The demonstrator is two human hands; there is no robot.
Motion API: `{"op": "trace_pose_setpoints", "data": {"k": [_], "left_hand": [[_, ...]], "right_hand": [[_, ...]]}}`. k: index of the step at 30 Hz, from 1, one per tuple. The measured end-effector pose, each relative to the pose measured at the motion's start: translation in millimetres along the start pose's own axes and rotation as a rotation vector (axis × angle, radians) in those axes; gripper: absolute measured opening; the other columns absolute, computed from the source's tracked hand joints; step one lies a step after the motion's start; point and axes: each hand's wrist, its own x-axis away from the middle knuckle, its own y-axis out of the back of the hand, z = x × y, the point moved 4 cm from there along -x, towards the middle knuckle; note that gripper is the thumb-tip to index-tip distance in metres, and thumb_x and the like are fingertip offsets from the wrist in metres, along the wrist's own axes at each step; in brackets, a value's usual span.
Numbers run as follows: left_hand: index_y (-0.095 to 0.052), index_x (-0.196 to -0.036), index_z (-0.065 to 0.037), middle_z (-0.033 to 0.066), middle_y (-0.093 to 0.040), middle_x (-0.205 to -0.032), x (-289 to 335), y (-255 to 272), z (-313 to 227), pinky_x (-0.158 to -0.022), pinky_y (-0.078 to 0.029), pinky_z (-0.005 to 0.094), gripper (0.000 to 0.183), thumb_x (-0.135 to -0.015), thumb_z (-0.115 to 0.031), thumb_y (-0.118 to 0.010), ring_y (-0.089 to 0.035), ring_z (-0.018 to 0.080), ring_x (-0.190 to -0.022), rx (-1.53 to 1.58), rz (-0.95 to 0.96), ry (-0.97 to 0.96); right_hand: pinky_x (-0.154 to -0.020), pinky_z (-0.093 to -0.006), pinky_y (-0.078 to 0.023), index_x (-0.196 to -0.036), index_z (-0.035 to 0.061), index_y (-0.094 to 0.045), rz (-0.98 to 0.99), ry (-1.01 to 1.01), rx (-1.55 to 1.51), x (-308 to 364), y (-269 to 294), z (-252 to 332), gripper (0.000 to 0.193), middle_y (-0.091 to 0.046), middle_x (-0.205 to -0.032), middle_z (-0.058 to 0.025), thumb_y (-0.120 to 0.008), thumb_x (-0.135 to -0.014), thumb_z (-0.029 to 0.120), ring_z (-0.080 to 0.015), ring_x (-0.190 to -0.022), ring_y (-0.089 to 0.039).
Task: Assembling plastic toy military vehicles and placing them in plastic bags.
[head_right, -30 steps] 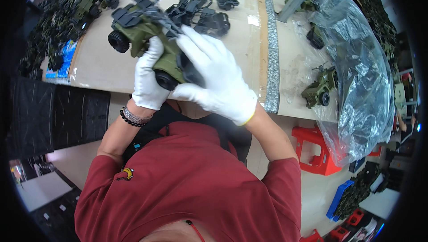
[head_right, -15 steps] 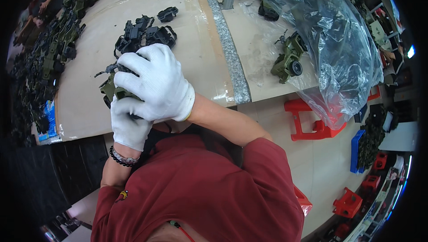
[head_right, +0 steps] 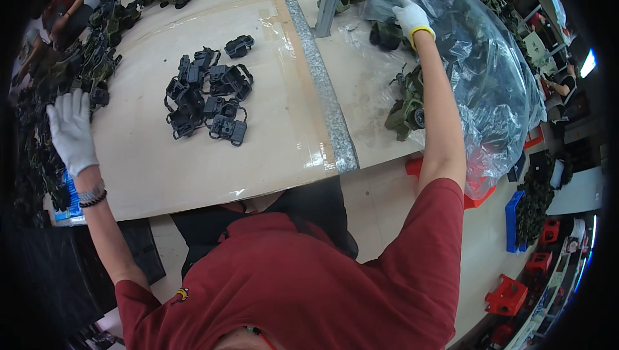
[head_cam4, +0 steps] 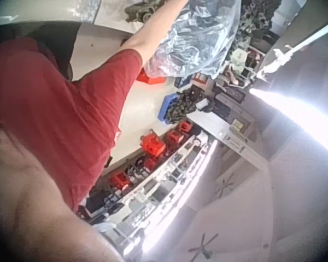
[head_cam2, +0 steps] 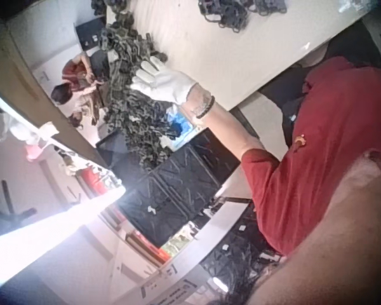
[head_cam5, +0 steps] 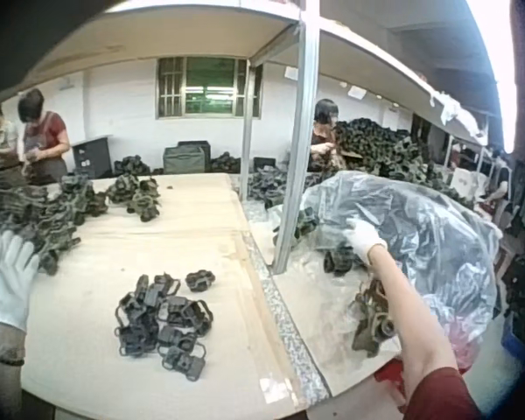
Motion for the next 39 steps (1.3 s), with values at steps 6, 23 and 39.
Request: {"op": "trace_pose_setpoints", "data": {"k": [6, 23, 39], "left_hand": [[-0.048, -0.137, 0.000, 0.0161, -0.052, -0.137, 96.2, 29.8, 51.7, -0.106, -0.039, 0.0472, 0.047, -0.098, -0.024, -0.058, -0.049, 0.0288, -0.129, -0.293, 0.067, 0.222], [-0.060, -0.115, -0.002, 0.0089, -0.063, -0.108, 179.0, 1.2, 54.3, -0.086, -0.051, 0.0374, 0.026, -0.095, -0.018, -0.063, -0.063, 0.0248, -0.102, -0.413, 0.256, 0.280], [-0.058, -0.114, 0.001, 0.0108, -0.064, -0.105, 199.7, -8.3, 79.2, -0.085, -0.052, 0.0350, 0.025, -0.095, -0.015, -0.063, -0.066, 0.0234, -0.096, -0.354, 0.313, 0.448]], "right_hand": [[-0.097, -0.0444, -0.049, -0.118, 0.0044, -0.064, 0.057, -0.014, 0.348, 14.7, -4.8, 50.4, 0.047, -0.057, -0.133, -0.0189, -0.066, -0.087, 0.039, -0.0383, -0.116, -0.059], [-0.110, -0.0437, -0.040, -0.143, 0.0209, -0.049, 0.120, 0.805, 0.272, -78.3, -127.9, 128.6, 0.061, -0.040, -0.153, -0.0183, -0.064, -0.084, 0.014, -0.0384, -0.134, -0.046], [-0.075, -0.0350, -0.055, -0.103, -0.0012, -0.065, -0.278, 0.078, -0.746, -35.5, -101.7, 74.1, 0.027, -0.067, -0.105, -0.0136, -0.077, -0.084, 0.015, -0.0233, -0.084, -0.068]]}}
